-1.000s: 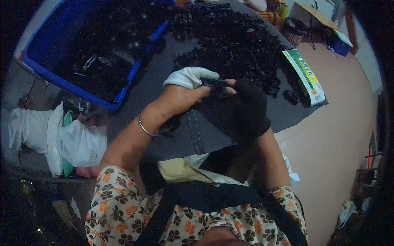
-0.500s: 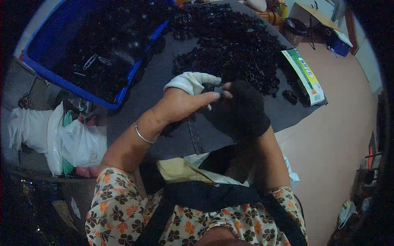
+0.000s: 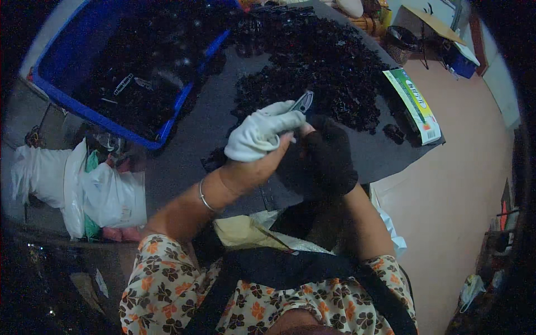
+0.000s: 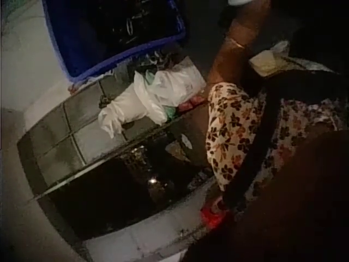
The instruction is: Inspecting and sorting small black industrial components on a workbench.
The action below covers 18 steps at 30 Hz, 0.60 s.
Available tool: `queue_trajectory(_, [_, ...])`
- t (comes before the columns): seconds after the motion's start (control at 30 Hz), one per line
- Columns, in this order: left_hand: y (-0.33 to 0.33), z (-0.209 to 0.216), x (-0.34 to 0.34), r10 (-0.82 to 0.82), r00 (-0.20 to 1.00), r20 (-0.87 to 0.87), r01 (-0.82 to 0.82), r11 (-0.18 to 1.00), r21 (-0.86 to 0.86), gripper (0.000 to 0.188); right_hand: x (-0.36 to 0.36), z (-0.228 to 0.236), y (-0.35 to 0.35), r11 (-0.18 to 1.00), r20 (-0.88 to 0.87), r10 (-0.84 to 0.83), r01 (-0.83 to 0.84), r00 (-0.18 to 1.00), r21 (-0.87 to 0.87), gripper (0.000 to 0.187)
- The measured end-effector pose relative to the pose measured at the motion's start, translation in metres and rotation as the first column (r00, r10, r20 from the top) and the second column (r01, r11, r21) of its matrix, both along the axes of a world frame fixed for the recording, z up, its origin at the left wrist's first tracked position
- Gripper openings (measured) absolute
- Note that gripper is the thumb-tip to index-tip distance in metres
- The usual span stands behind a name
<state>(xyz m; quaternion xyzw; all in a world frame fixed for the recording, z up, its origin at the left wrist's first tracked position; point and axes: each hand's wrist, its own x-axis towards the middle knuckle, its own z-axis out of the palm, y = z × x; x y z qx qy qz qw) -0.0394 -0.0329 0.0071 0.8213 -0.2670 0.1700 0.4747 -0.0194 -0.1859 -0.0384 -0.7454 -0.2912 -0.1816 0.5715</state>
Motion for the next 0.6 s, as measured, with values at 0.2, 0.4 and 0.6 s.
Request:
queue_trajectory(0.2, [-0.003, 0.011, -0.007, 0.018, 0.986, 0.164, -0.066, 0.954, 0.293, 0.025, -0.002, -0.008, -0.001, 0.997, -0.033, 0.072, -0.072, 0.997, 0.024, 0.025])
queue_trajectory(0.4, [0.007, 0.004, -0.005, 0.006, 0.992, 0.123, -0.028, 0.984, 0.177, 0.024, -0.002, 0.000, 0.002, 0.982, -0.356, 0.189, -0.166, 0.915, 0.094, 0.028])
queue_trajectory(0.6, [0.008, -0.005, -0.010, 0.065, 0.998, -0.028, -0.063, 0.997, 0.046, 0.024, -0.004, 0.001, 0.005, 0.995, -0.119, 0.073, -0.080, 0.990, -0.058, 0.016])
